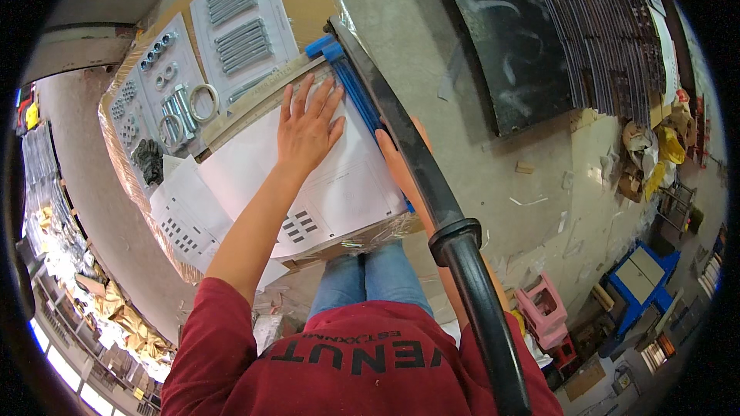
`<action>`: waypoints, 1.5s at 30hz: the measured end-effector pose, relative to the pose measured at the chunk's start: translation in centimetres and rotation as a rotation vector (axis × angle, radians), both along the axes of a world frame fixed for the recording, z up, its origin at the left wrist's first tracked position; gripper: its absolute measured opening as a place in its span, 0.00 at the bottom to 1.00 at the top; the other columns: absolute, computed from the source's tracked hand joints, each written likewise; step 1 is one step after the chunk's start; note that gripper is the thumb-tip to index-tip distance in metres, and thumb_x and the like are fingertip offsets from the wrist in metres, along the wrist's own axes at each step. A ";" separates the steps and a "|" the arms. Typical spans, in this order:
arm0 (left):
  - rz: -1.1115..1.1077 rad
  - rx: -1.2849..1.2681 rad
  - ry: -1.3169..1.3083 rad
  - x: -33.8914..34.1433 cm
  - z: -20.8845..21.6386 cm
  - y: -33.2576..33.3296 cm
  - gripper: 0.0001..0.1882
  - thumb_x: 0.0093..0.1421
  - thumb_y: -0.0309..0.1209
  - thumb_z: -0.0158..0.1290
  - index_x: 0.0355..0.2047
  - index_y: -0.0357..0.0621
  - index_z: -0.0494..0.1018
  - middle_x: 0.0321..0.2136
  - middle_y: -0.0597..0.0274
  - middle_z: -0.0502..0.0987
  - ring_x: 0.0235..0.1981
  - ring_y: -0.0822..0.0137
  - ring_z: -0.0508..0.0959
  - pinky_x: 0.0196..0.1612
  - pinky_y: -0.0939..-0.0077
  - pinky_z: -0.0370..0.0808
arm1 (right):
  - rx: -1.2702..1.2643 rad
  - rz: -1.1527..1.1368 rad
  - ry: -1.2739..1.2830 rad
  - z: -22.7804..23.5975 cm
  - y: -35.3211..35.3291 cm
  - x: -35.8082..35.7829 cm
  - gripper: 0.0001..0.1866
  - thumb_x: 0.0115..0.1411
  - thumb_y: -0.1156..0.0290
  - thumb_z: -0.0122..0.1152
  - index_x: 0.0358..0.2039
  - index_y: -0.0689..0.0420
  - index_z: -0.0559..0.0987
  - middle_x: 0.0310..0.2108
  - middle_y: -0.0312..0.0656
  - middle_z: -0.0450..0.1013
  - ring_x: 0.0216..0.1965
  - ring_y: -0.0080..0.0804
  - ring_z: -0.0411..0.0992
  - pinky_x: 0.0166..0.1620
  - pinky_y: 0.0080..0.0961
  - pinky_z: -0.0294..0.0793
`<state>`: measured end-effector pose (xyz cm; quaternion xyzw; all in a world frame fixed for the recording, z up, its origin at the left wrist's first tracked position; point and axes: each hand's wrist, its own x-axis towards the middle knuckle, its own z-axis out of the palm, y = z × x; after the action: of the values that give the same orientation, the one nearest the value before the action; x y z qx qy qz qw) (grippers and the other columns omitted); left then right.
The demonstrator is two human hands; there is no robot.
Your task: The person uses a manual paper cutter to trim sheets of paper on a workbench. They repeatedly align the paper against the cutter's guide, press down the lever to slice the edges, and then stack the trimmed sheets. The person occasionally picks up and inspects the cut pieces before continuing the process.
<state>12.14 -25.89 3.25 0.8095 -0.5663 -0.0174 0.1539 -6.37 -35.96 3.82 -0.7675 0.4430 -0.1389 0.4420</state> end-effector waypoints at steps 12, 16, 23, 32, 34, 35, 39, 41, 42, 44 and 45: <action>0.027 0.080 0.103 -0.6 0.0 0.5 0.32 0.64 0.45 0.51 0.66 0.48 0.60 0.68 0.64 0.57 0.70 0.62 0.53 0.72 0.56 0.46 | 0.001 0.008 -0.008 -3.5 -1.2 -1.2 0.16 0.68 0.60 0.56 0.47 0.60 0.78 0.36 0.38 0.75 0.37 0.22 0.72 0.42 0.20 0.71; 0.056 0.002 0.167 -0.1 -0.6 -0.9 0.32 0.64 0.44 0.51 0.66 0.46 0.59 0.68 0.61 0.57 0.70 0.60 0.54 0.71 0.55 0.46 | 0.084 -0.027 -0.028 -4.7 -2.0 -0.8 0.18 0.67 0.59 0.56 0.46 0.61 0.78 0.37 0.39 0.77 0.39 0.24 0.73 0.45 0.22 0.71; 0.110 0.091 0.099 -1.5 0.0 0.9 0.30 0.65 0.42 0.50 0.66 0.51 0.60 0.68 0.64 0.56 0.71 0.60 0.51 0.71 0.51 0.42 | 0.347 -0.144 0.063 -1.1 -2.8 1.4 0.11 0.58 0.70 0.61 0.39 0.61 0.79 0.29 0.38 0.76 0.33 0.26 0.73 0.38 0.21 0.70; 0.092 0.107 0.118 -1.4 -0.2 0.8 0.30 0.64 0.43 0.50 0.65 0.52 0.62 0.69 0.65 0.55 0.71 0.60 0.49 0.71 0.49 0.41 | 0.436 -0.214 0.139 3.9 -3.0 2.7 0.09 0.60 0.70 0.62 0.37 0.62 0.80 0.28 0.32 0.76 0.31 0.17 0.71 0.35 0.17 0.69; 0.090 0.100 0.121 -1.3 -0.3 0.8 0.30 0.64 0.43 0.50 0.65 0.52 0.62 0.69 0.65 0.55 0.71 0.60 0.49 0.71 0.48 0.41 | 0.481 -0.232 0.125 4.5 -3.2 2.7 0.10 0.62 0.69 0.61 0.37 0.63 0.80 0.29 0.33 0.76 0.31 0.17 0.71 0.35 0.16 0.70; 0.088 0.095 0.122 -1.3 -0.4 0.8 0.30 0.64 0.43 0.50 0.65 0.52 0.61 0.69 0.65 0.55 0.71 0.60 0.49 0.71 0.48 0.41 | 0.520 -0.263 0.108 5.0 -3.3 2.8 0.10 0.62 0.68 0.61 0.37 0.63 0.80 0.29 0.33 0.77 0.31 0.17 0.71 0.34 0.16 0.70; 0.081 0.091 0.132 -1.4 -0.4 0.6 0.30 0.64 0.43 0.50 0.65 0.51 0.61 0.69 0.65 0.56 0.71 0.60 0.49 0.72 0.50 0.41 | 0.610 -0.260 -0.018 3.6 -3.9 1.7 0.12 0.64 0.66 0.60 0.38 0.64 0.80 0.30 0.34 0.77 0.30 0.17 0.71 0.33 0.17 0.71; 0.068 0.074 0.143 -1.4 -0.5 0.3 0.30 0.64 0.43 0.50 0.65 0.51 0.61 0.69 0.65 0.56 0.71 0.60 0.49 0.72 0.50 0.41 | 0.578 -0.246 -0.017 3.2 -4.1 1.2 0.13 0.64 0.66 0.60 0.38 0.64 0.80 0.30 0.34 0.77 0.30 0.17 0.71 0.33 0.17 0.71; 0.070 0.072 0.141 -1.4 -0.5 0.2 0.30 0.64 0.43 0.50 0.65 0.51 0.61 0.69 0.65 0.56 0.71 0.60 0.49 0.72 0.51 0.41 | 0.563 -0.237 -0.017 3.1 -4.1 1.2 0.13 0.64 0.66 0.60 0.38 0.64 0.80 0.31 0.34 0.77 0.30 0.17 0.71 0.34 0.17 0.71; 0.074 0.068 0.140 -1.4 -0.6 0.1 0.30 0.64 0.43 0.50 0.65 0.50 0.61 0.69 0.65 0.56 0.71 0.60 0.49 0.72 0.51 0.41 | 0.511 -0.229 -0.005 3.5 -4.0 1.5 0.13 0.64 0.66 0.61 0.38 0.64 0.80 0.30 0.34 0.76 0.31 0.17 0.71 0.35 0.17 0.71; 0.075 0.064 0.136 -1.4 -0.7 0.0 0.30 0.64 0.43 0.50 0.65 0.50 0.61 0.69 0.65 0.56 0.71 0.60 0.49 0.72 0.51 0.41 | 0.484 -0.225 0.002 3.7 -4.0 1.6 0.13 0.64 0.66 0.61 0.38 0.64 0.80 0.30 0.33 0.76 0.31 0.17 0.71 0.35 0.17 0.70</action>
<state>10.72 -25.85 2.60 0.8317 -0.5228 -0.0847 0.1667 -4.74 -39.92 7.57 -0.5854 0.5462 -0.0764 0.5942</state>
